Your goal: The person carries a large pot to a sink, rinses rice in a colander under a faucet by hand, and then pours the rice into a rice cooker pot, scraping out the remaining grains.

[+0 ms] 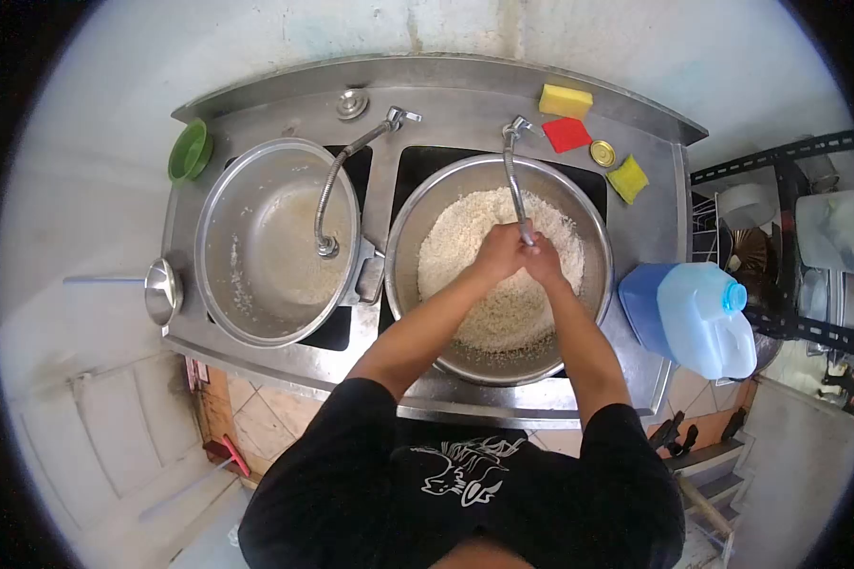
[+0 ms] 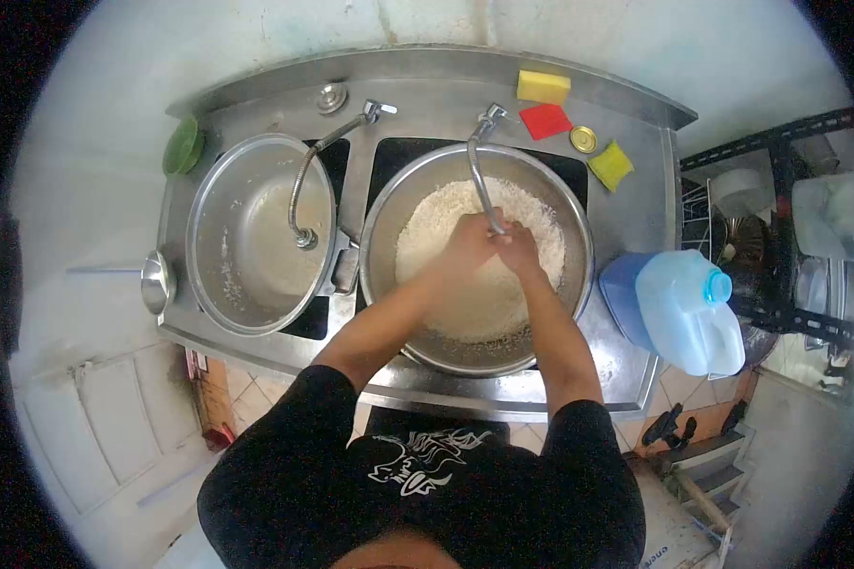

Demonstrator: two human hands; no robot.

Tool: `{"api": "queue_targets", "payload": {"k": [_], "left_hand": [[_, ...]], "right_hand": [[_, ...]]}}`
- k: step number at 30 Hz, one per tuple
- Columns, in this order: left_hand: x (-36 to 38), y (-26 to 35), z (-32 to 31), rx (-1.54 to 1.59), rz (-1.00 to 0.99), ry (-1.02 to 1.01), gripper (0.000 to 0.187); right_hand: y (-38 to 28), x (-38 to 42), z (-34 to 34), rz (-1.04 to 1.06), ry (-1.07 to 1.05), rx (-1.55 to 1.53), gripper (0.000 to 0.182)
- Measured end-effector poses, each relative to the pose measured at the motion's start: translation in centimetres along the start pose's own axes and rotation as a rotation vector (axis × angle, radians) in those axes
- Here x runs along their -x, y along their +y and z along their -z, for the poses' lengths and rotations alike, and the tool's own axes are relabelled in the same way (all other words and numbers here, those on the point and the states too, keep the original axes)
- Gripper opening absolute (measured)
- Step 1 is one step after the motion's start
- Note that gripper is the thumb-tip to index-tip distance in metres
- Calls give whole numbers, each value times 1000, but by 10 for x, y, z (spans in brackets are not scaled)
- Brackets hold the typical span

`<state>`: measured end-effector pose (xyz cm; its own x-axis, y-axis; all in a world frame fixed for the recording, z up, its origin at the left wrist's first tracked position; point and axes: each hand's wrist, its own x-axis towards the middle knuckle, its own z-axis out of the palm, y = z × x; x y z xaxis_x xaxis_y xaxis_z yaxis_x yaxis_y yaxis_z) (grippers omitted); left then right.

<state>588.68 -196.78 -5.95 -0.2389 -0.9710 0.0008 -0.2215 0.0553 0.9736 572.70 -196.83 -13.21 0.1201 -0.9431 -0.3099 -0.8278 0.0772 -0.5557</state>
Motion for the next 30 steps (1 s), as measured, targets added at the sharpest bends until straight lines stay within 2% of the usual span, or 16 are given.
{"api": "queue_targets", "payload": {"k": [1,3,5,7,9,10,11,13,14,15,17,22,24,27,28,30], "left_hand": [[7,1,11,-5,1,-11,18],[12,2,33,-44,83,-25,18],[12,-8,40,-33,22,19,17],[11,-17,44,-17,-9,54,17],[15,-9,33,-76,22,101,18],[17,-5,29,108,43,99,19],[18,4,32,121,51,90,19],[24,21,40,160,128,-167,21],[27,27,45,120,136,-220,22],[32,29,52,127,137,-237,22],[37,30,68,-15,171,-268,19],[41,30,113,-151,188,-359,25],[40,24,122,-152,226,-340,24],[37,15,134,-224,192,-356,21],[38,11,138,-232,196,-358,21],[39,3,146,-418,124,-168,19]], "right_hand": [[3,-3,-3,-66,-189,-296,41],[11,-15,1,-132,-259,-350,44],[6,-17,-4,63,235,43,42],[-5,-24,-17,183,273,148,32],[-4,-25,-31,170,188,178,33],[14,-22,-36,297,192,20,31],[2,-11,-20,282,186,27,31],[-17,11,18,50,-230,-126,29],[-10,25,8,76,-73,-33,28],[-13,47,3,57,-69,-33,28],[-44,87,-5,-12,361,161,28],[-109,135,-63,-172,413,292,46],[-135,140,-72,-82,196,399,59],[-126,95,-77,-79,-44,519,64],[-124,79,-70,-101,-50,470,64],[-123,49,-64,-110,-58,414,65]]}}
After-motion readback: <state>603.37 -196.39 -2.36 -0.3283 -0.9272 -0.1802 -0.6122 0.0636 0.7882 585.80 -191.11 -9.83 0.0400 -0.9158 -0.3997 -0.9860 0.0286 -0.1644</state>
